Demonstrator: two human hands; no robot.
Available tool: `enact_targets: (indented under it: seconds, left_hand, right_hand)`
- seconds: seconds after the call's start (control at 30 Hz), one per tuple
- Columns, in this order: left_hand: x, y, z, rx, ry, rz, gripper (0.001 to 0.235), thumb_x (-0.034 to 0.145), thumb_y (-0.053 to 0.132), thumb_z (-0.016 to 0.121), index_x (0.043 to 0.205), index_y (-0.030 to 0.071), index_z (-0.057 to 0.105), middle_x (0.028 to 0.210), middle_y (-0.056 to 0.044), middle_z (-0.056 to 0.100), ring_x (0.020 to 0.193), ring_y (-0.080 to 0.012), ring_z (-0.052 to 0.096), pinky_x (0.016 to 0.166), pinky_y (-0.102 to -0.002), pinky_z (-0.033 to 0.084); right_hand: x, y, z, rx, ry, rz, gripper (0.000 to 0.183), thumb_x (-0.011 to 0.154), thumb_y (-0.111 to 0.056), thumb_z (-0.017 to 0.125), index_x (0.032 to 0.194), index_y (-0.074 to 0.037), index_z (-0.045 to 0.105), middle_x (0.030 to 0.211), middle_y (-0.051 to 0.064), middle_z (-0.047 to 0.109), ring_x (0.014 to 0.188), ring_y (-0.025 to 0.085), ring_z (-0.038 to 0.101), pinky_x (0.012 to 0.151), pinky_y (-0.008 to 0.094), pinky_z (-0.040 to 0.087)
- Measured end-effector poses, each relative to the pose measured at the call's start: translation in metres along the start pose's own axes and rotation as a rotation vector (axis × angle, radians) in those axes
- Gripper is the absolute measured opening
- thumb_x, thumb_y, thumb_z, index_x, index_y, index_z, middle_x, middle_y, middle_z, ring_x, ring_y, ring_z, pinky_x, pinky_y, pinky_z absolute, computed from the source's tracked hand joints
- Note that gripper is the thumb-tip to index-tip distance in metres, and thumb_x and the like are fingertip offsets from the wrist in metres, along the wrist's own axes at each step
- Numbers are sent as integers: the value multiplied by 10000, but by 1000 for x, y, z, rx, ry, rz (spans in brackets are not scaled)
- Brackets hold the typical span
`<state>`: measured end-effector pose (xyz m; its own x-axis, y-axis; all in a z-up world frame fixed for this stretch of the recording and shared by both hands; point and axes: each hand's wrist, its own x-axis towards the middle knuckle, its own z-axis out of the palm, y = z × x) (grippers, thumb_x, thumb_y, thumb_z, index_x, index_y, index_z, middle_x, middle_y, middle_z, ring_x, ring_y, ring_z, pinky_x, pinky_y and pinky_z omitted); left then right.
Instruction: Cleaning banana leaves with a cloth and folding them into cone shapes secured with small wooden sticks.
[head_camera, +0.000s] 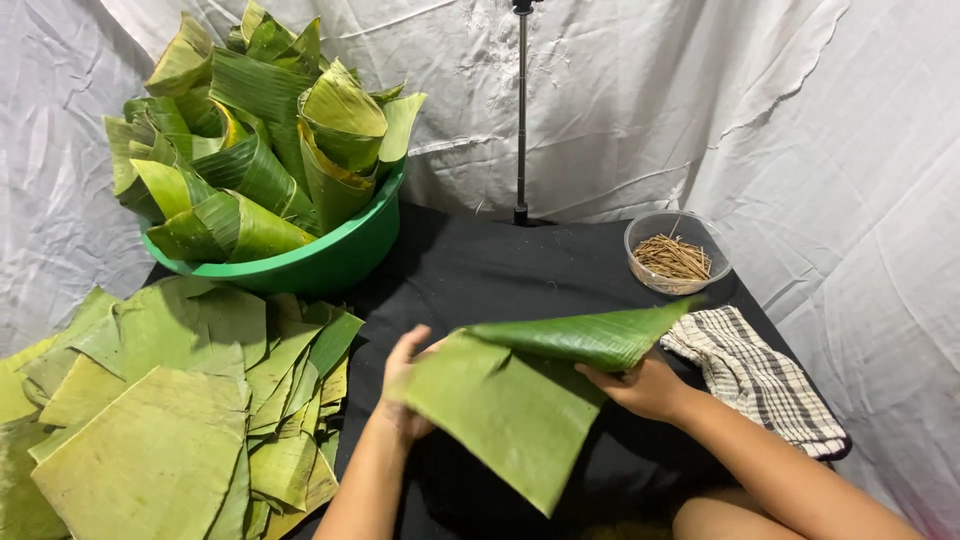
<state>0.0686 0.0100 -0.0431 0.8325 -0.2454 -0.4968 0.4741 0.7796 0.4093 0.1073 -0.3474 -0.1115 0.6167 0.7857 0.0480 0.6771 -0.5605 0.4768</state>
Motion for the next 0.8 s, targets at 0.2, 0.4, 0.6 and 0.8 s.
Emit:
enact_targets:
  seconds: [0.2, 0.4, 0.6, 0.8]
  left_hand:
    - [-33, -40, 49, -11, -99, 76, 1012, 927, 807, 158, 1460, 27, 522, 1425, -279, 558, 1136, -371, 560, 958, -503, 462]
    - [-21, -42, 33, -102, -689, 284, 945, 949, 813, 136, 1582, 115, 216, 1558, -328, 316, 1409, -497, 409, 1158, -548, 431]
    - [-38, -51, 41, 1977, -343, 1070, 1149, 632, 305, 850, 1600, 73, 277, 1713, -200, 105, 1513, -422, 317, 1139, -483, 362]
    - [-33, -50, 44, 2103, -86, 1523, 1050, 497, 363, 958, 1465, 315, 554, 1568, 18, 456, 1314, -276, 458, 1101, -436, 379]
  right_hand:
    - [17, -20, -26, 1123, 115, 659, 353, 854, -383, 717, 1108, -140, 747, 999, 12, 825, 831, 205, 799, 672, 305, 617]
    - [20, -32, 20, 1124, 92, 484, 428, 884, -404, 693, 1213, -129, 699, 1189, 31, 768, 1015, 201, 768, 804, 312, 631]
    - [15, -18, -11, 1264, 147, 353, 338, 910, -307, 643, 1189, -133, 717, 1148, 51, 777, 952, 223, 769, 762, 349, 619]
    - [2, -9, -13, 1633, 140, 343, 385, 874, -174, 618, 1237, -61, 677, 1190, 118, 754, 1025, 255, 737, 850, 378, 591]
